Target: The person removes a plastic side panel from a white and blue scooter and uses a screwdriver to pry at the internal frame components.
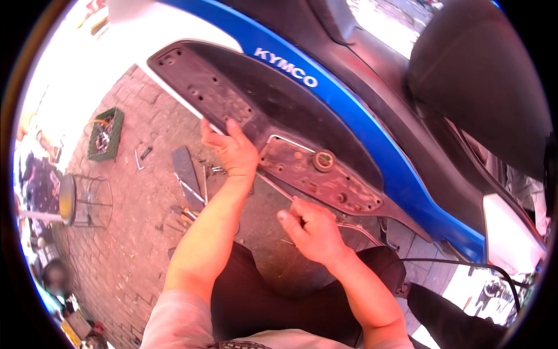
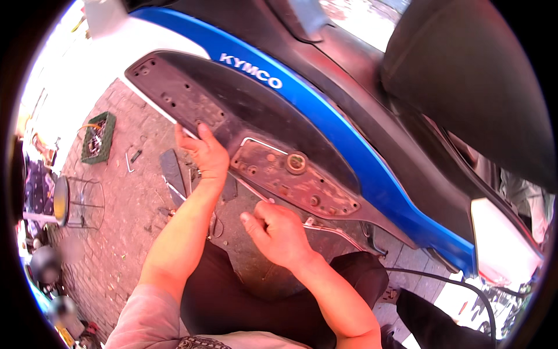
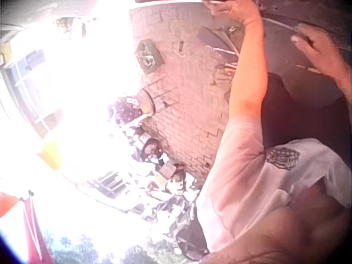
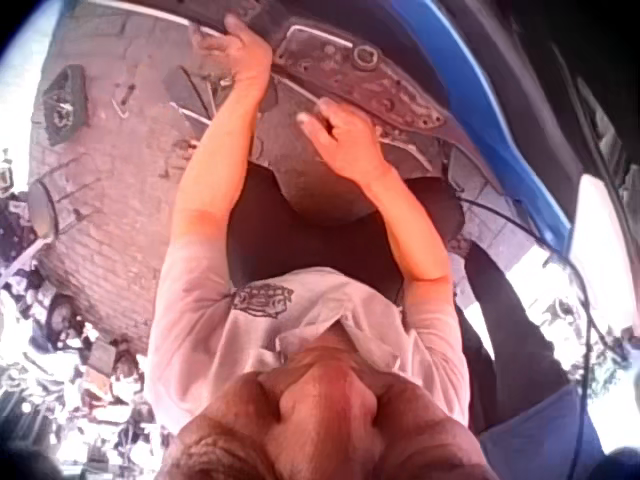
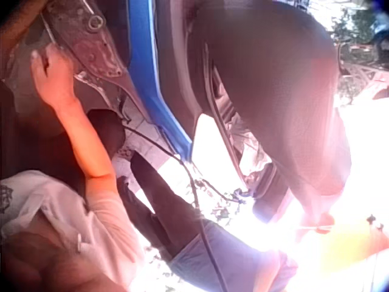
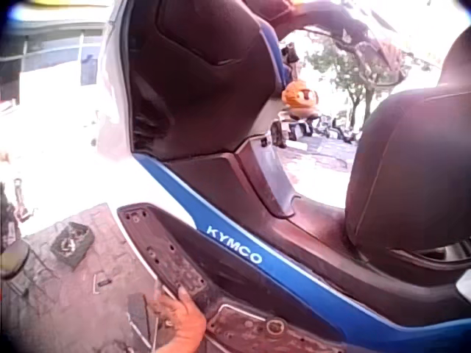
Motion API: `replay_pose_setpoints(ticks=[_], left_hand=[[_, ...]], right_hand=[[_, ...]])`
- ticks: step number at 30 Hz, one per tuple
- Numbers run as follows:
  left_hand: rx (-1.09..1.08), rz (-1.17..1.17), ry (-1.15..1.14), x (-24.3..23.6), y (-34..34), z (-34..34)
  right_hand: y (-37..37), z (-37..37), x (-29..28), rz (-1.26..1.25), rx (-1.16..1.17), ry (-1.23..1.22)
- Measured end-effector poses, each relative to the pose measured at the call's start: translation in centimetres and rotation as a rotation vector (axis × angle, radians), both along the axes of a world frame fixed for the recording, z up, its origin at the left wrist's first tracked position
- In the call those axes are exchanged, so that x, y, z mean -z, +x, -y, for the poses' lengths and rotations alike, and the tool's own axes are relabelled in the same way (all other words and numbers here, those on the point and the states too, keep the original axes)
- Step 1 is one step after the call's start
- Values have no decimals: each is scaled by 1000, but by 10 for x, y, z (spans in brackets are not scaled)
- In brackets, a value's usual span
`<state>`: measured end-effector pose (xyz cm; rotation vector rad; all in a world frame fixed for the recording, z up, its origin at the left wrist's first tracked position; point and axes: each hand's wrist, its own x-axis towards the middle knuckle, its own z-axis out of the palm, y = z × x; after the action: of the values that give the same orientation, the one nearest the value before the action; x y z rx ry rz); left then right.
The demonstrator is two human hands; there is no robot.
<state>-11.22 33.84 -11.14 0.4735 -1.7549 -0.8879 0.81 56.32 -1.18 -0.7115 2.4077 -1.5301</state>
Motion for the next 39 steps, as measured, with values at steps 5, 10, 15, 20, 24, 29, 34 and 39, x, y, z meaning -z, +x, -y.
replay_pose_setpoints(ticks=[5,10,15,20,24,29,34,39], left_hand=[[42,104,91,-2,21,9],[60,44,127,-16,32,1],[429,-288,966,-12,40,42],[627,-40,1055,-34,33,65],[656,58,980,-42,34,90],[817,-180,1256,-64,31,102],[826,-336,1237,-69,23,107],[904,-380,1302,-104,49,114]], right_hand=[[-42,87,-58,-173,41,-15],[-107,199,-117,-811,11,158],[-134,265,-125,-994,-139,267],[-154,272,-124,-1116,-101,363],[-140,288,-140,-1016,-109,466],[-142,287,-150,-1147,-136,576],[-135,296,-153,-1269,-164,685],[-135,294,-150,-1401,-162,764]])
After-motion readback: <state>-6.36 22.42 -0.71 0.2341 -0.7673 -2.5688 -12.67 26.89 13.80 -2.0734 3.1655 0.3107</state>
